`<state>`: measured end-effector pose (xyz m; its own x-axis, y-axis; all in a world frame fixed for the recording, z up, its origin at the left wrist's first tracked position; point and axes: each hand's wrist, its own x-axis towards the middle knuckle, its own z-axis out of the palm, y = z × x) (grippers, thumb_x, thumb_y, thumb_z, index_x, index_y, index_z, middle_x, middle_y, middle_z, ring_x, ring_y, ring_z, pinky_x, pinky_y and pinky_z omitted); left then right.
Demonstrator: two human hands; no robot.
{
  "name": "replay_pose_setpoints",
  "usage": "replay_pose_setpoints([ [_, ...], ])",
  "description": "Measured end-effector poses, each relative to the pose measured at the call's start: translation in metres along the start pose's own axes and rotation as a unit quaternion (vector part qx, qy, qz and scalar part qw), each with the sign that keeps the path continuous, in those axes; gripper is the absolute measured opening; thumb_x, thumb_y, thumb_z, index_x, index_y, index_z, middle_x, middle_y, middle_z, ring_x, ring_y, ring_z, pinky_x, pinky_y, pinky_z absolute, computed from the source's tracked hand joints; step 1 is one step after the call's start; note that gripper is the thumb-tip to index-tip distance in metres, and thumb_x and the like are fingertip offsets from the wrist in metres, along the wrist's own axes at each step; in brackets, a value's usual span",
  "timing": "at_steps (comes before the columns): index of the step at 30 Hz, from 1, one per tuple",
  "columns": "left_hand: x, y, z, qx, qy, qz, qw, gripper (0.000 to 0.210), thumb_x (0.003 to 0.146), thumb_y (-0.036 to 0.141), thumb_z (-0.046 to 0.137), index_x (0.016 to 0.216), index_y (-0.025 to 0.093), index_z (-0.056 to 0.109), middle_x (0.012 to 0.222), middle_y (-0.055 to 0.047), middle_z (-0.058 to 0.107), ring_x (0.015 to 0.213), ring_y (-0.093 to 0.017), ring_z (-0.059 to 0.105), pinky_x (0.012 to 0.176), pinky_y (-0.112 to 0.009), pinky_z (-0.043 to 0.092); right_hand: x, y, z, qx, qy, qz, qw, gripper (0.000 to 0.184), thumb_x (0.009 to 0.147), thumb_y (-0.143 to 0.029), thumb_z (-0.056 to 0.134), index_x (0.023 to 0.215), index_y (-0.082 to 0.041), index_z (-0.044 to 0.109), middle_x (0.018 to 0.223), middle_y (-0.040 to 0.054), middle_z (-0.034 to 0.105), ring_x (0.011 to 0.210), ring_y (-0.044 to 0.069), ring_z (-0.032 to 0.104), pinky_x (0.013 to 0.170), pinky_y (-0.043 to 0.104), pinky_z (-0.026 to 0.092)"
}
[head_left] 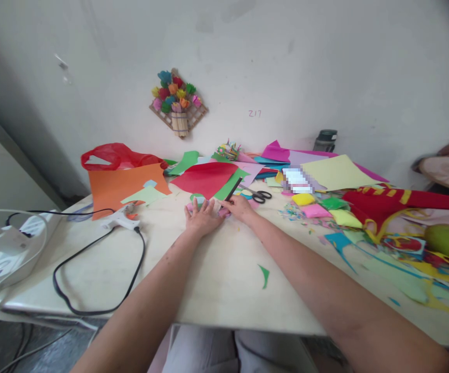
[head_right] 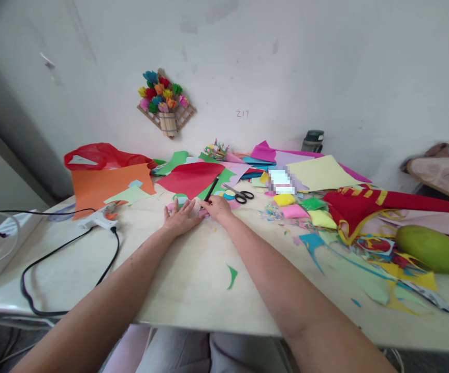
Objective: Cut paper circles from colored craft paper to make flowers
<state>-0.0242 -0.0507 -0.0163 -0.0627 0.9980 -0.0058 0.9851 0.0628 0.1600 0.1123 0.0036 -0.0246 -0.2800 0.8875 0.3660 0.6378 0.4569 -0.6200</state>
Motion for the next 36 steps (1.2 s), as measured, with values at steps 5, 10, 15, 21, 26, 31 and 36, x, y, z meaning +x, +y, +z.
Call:
replay_pose_setpoints([
  [5, 0.000, 0.000, 0.000, -0.004, -0.001, 0.001, 1.000, 0.082, 0.071, 0.071, 0.023, 0.141, 0.029, 0.014, 0.147, 0.003, 0.013, 0.133, -0.028, -0.011, 0.102, -0.058, -0.006, 0.002, 0.002, 0.001, -0.004, 0.001, -0.002, 1.000, 0.030, 0.078, -0.041, 0.052, 0.068, -0.015, 0.064, 0.062, 0.0027, 0.063, 0.060, 0.012, 0.055, 0.054, 0.021, 0.034],
  [10, 0.001, 0.000, 0.001, -0.002, 0.003, 0.000, 1.000, 0.081, 0.071, 0.071, 0.024, 0.140, 0.029, 0.016, 0.147, 0.003, 0.014, 0.133, -0.029, -0.010, 0.102, -0.058, -0.005, 0.001, 0.001, 0.001, 0.009, 0.006, -0.002, 1.000, 0.029, 0.078, -0.039, 0.053, 0.067, -0.015, 0.064, 0.058, 0.0017, 0.061, 0.057, 0.012, 0.054, 0.053, 0.020, 0.034],
  [15, 0.001, 0.000, 0.001, -0.012, 0.007, 0.001, 1.000, 0.082, 0.071, 0.071, 0.023, 0.140, 0.029, 0.016, 0.146, 0.003, 0.015, 0.133, -0.029, -0.010, 0.102, -0.058, -0.006, 0.001, 0.002, 0.001, 0.020, 0.007, 0.001, 1.000, 0.027, 0.078, -0.038, 0.053, 0.067, -0.016, 0.064, 0.057, 0.0024, 0.062, 0.059, 0.013, 0.056, 0.054, 0.021, 0.036],
  [21, 0.002, -0.001, 0.002, -0.016, 0.007, 0.002, 1.000, 0.082, 0.071, 0.071, 0.024, 0.140, 0.029, 0.016, 0.147, 0.003, 0.014, 0.133, -0.029, -0.011, 0.101, -0.058, -0.007, 0.003, 0.005, 0.003, 0.024, 0.015, 0.000, 1.000, 0.025, 0.078, -0.036, 0.054, 0.067, -0.016, 0.065, 0.059, 0.0030, 0.064, 0.061, 0.014, 0.058, 0.055, 0.021, 0.037],
  [26, 0.002, -0.001, 0.002, -0.017, 0.004, 0.000, 1.000, 0.082, 0.070, 0.071, 0.027, 0.140, 0.029, 0.016, 0.147, 0.003, 0.013, 0.133, -0.029, -0.011, 0.101, -0.058, -0.008, 0.004, 0.009, 0.004, 0.055, 0.027, -0.001, 0.998, 0.023, 0.077, -0.035, 0.054, 0.068, -0.016, 0.064, 0.060, 0.0029, 0.064, 0.061, 0.014, 0.059, 0.055, 0.021, 0.039],
  [31, 0.004, -0.002, 0.004, -0.019, 0.009, 0.001, 1.000, 0.082, 0.070, 0.071, 0.027, 0.140, 0.030, 0.017, 0.146, 0.003, 0.014, 0.133, -0.029, -0.012, 0.101, -0.059, -0.009, 0.004, 0.011, 0.005, 0.118, 0.020, 0.006, 0.993, 0.024, 0.078, -0.036, 0.053, 0.067, -0.015, 0.061, 0.052, 0.0012, 0.061, 0.053, 0.014, 0.059, 0.054, 0.021, 0.041],
  [36, 0.006, -0.003, 0.006, -0.023, 0.018, 0.003, 1.000, 0.082, 0.070, 0.071, 0.027, 0.140, 0.030, 0.018, 0.146, 0.003, 0.016, 0.133, -0.029, -0.011, 0.101, -0.059, -0.008, 0.000, 0.005, 0.002, 0.156, 0.036, 0.016, 0.987, 0.024, 0.077, -0.036, 0.052, 0.065, -0.016, 0.058, 0.051, -0.0007, 0.058, 0.048, 0.012, 0.058, 0.051, 0.021, 0.041],
])
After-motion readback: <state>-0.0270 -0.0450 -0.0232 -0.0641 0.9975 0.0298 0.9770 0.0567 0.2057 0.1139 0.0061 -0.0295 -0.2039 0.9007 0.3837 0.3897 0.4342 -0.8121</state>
